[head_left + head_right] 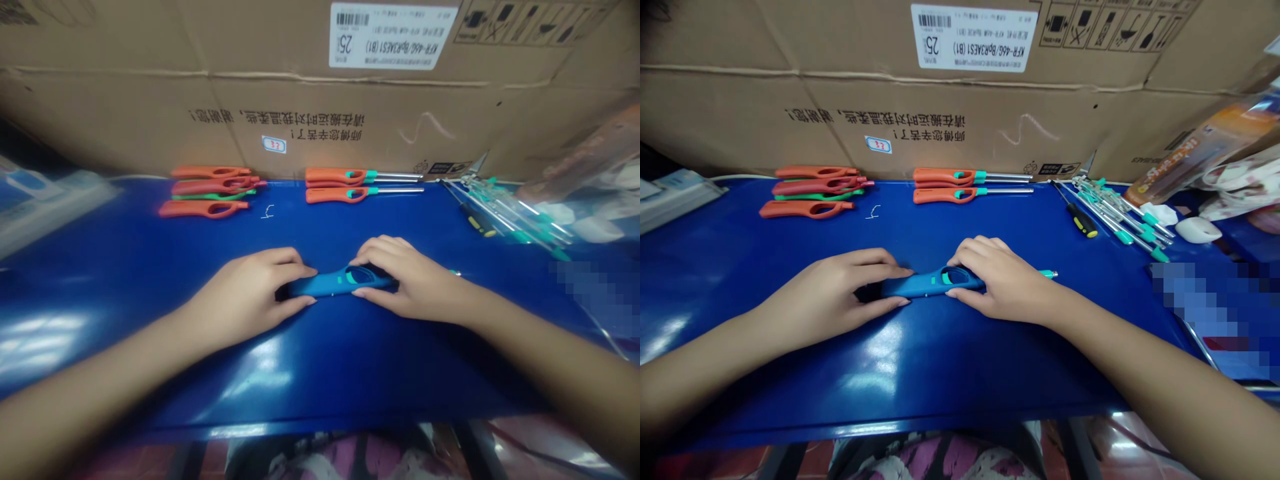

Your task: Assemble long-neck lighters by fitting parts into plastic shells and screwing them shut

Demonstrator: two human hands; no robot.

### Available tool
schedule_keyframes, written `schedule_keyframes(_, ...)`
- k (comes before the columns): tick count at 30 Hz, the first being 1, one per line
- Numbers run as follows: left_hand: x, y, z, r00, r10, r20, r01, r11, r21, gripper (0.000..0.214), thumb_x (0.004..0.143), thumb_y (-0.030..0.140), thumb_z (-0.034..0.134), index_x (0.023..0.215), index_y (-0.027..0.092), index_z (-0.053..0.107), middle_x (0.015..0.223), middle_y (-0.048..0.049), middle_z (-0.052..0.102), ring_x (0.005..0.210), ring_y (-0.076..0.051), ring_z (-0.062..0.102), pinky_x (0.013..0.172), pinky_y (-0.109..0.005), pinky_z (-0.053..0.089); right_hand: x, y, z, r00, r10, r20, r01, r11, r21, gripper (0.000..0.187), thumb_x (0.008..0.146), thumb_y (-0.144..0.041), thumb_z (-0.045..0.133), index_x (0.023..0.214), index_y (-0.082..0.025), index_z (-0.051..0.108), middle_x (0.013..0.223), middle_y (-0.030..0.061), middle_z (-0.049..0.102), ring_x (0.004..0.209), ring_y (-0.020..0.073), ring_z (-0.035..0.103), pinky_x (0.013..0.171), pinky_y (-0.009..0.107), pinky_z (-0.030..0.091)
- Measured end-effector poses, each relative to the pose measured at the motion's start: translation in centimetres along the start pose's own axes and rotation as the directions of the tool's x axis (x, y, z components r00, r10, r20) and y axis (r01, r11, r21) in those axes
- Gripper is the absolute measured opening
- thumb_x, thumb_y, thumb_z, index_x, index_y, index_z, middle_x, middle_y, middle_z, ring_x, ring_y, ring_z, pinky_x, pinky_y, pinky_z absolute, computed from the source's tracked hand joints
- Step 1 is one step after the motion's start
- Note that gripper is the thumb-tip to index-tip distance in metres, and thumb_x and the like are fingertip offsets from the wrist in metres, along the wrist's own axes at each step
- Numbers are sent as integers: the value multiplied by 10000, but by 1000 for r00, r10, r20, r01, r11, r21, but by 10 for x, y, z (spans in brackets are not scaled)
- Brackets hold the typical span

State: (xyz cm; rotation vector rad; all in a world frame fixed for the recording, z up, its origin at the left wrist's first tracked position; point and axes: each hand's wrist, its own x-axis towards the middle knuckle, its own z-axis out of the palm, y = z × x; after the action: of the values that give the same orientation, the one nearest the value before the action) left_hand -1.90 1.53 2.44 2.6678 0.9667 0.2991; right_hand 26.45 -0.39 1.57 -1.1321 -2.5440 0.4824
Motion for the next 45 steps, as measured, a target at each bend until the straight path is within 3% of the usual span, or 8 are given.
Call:
schedule_keyframes(24, 0, 3, -1, 1000, -4, 20, 3, 999, 34, 276, 940, 386, 657, 1189, 274, 699, 1074, -18, 677, 921, -196, 692, 722, -296, 539, -1, 0, 4, 999, 22, -29, -22, 1000, -9, 292, 932, -384, 679, 1165, -211, 642, 1145, 75, 653, 1073, 233, 588, 932, 402, 431)
schedule_keyframes(27, -1, 7, 2, 1000, 30, 4, -30, 984, 174, 299, 952, 364, 628, 1210, 226, 688, 1043, -45, 682, 884, -226, 693, 699, -332, 549, -1, -1, 4, 1000, -4, -23, 1, 992, -124, 328, 962, -390, 631, 1220, -189, 645, 1146, 100, 653, 1055, 252, 598, 904, 416, 460)
schedule_keyframes(30, -1, 10, 6, 994, 111, -11, -100, 934, 344, 302, 946, 320, 604, 1180, 149, 689, 962, -78, 690, 823, -268, 686, 654, -378, 548, 0, 0, 3, 994, -109, 18, 109, 948, -300, 368, 1008, -376, 541, 1275, -140, 633, 1171, 141, 659, 1039, 276, 618, 884, 440, 480)
schedule_keyframes(32, 0, 9, 8, 989, 148, -22, -130, 919, 373, 291, 943, 296, 592, 1160, 129, 689, 958, -87, 696, 828, -278, 689, 661, -390, 555, 0, 1, 2, 984, -176, 30, 175, 913, -369, 383, 1013, -348, 524, 1290, -105, 628, 1181, 161, 668, 1028, 288, 632, 880, 449, 489)
schedule_keyframes(37, 3, -1, 9, 986, 148, -78, -121, 952, 280, 295, 994, 295, 534, 1209, 143, 668, 1040, -87, 703, 911, -251, 699, 750, -364, 568, 0, 5, 0, 969, -246, -19, 221, 897, -382, 358, 1021, -300, 502, 1269, -88, 650, 1144, 156, 712, 1000, 276, 657, 859, 418, 495)
schedule_keyframes(45, 5, -1, 10, 987, 139, -81, -126, 982, 142, 302, 1039, 353, 471, 1169, 174, 677, 1012, -68, 691, 893, -205, 674, 773, -318, 542, -1, 6, -1, 982, -190, -18, 179, 952, -248, 283, 1024, -324, 503, 1158, -161, 692, 1108, 116, 715, 991, 239, 652, 868, 391, 471)
